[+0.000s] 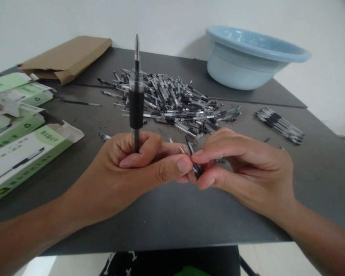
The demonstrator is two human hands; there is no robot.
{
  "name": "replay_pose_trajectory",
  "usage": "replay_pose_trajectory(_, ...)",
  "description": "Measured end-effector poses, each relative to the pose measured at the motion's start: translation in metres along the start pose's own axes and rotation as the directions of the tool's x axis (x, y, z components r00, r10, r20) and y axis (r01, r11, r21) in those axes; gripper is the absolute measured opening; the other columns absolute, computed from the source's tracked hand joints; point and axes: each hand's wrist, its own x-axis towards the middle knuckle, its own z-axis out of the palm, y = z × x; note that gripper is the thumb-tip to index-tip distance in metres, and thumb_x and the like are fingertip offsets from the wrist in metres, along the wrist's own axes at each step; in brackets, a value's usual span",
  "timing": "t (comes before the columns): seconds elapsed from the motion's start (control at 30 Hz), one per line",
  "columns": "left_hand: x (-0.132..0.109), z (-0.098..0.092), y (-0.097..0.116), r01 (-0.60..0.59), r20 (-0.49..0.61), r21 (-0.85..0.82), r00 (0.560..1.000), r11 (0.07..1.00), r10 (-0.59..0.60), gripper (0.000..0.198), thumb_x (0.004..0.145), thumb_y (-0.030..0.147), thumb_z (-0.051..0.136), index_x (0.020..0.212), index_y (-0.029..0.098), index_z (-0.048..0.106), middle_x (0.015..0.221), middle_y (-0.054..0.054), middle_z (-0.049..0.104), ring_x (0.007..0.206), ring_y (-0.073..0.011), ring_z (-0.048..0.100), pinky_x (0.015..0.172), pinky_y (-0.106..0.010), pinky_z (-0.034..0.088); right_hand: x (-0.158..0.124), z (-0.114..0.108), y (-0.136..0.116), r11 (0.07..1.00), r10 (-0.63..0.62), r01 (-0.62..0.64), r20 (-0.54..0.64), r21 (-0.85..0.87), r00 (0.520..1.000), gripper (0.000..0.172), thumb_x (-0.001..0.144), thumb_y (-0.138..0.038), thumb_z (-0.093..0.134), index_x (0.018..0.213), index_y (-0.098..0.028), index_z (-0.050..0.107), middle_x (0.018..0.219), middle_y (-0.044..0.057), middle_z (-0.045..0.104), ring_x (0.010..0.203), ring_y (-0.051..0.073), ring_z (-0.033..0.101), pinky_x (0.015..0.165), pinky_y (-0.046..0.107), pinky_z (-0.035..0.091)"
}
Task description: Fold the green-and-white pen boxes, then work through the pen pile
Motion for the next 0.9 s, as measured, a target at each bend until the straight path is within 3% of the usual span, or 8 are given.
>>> replay_pose_trajectory(0.17, 0.002, 0.0, 0.002, 0.018, 0.078, -0.019, 0.997, 1.0, -0.016, 0.065, 0.098, 0.005, 0.071, 0.058, 0.013, 0.02, 0.081, 0.004, 0.079, 0.068, -0.0013, 0.07, 0.059, -0.005, 0.051, 0.001, 0.0, 0.004, 0.996, -0.029, 0.029, 0.001, -0.084, 1.0, 0.022, 0.089, -0.028, 0.09, 0.11, -0.026, 0.082, 0.092, -0.001, 0.084, 0.082, 0.016, 0.074, 0.077, 0.036, 0.057)
replay_pose_trajectory(0.3, 0.007, -0.004, -0.002, 0.027, 0.1, -0.096, 0.995, 0.995, -0.017, 0.067, 0.098, 0.006, 0.073, 0.059, 0.014, 0.018, 0.074, 0.006, 0.075, 0.067, 0.0002, 0.068, 0.061, -0.005, 0.052, 0.002, 0.0, 0.005, 0.98, -0.101, 0.099, -0.003, -0.172, 0.995, 0.021, 0.091, -0.027, 0.088, 0.111, -0.023, 0.081, 0.092, 0.0, 0.084, 0.08, 0.015, 0.075, 0.076, 0.034, 0.057)
replay_pose_trajectory(0.5, 0.013, -0.007, -0.011, 0.1, 0.044, -0.227, 0.995, 0.969, -0.092, 0.077, 0.086, 0.018, 0.091, 0.061, 0.016, 0.019, 0.067, 0.007, 0.072, 0.072, -0.004, 0.074, 0.071, -0.01, 0.059, 0.004, -0.006, -0.001, 0.898, -0.201, 0.221, 0.093, -0.379, 0.975, 0.027, 0.091, -0.026, 0.088, 0.116, -0.023, 0.08, 0.091, -0.001, 0.086, 0.076, 0.014, 0.078, 0.076, 0.034, 0.059)
replay_pose_trajectory(0.7, 0.013, -0.005, -0.014, 0.161, 0.035, -0.261, 0.987, 0.952, -0.157, 0.078, 0.081, 0.022, 0.095, 0.063, 0.017, 0.02, 0.065, 0.007, 0.073, 0.067, -0.0054, 0.075, 0.067, -0.011, 0.06, 0.005, -0.01, -0.01, 0.83, -0.194, 0.235, 0.133, -0.505, 0.972, 0.013, 0.1, -0.022, 0.077, 0.11, -0.027, 0.083, 0.099, -0.001, 0.087, 0.074, 0.014, 0.078, 0.075, 0.033, 0.062)
replay_pose_trajectory(0.8, 0.013, -0.004, -0.015, 0.148, 0.052, -0.225, 0.989, 0.963, -0.14, 0.078, 0.081, 0.026, 0.096, 0.062, 0.017, 0.021, 0.067, 0.007, 0.077, 0.067, -0.0054, 0.076, 0.063, -0.01, 0.059, 0.005, -0.008, -0.008, 0.857, -0.202, 0.217, 0.083, -0.467, 0.976, 0.013, 0.101, -0.022, 0.076, 0.11, -0.026, 0.084, 0.092, -0.002, 0.087, 0.072, 0.013, 0.077, 0.075, 0.033, 0.061)
replay_pose_trajectory(0.9, 0.011, -0.003, -0.012, 0.121, 0.047, -0.155, 0.992, 0.98, -0.115, 0.075, 0.081, 0.031, 0.096, 0.061, 0.017, 0.025, 0.081, 0.002, 0.084, 0.077, -0.0095, 0.081, 0.061, -0.01, 0.059, 0.002, -0.005, -0.004, 0.916, -0.137, 0.104, -0.058, -0.388, 0.989, 0.016, 0.098, -0.023, 0.08, 0.113, -0.026, 0.084, 0.088, -0.001, 0.085, 0.07, 0.014, 0.073, 0.075, 0.034, 0.06)
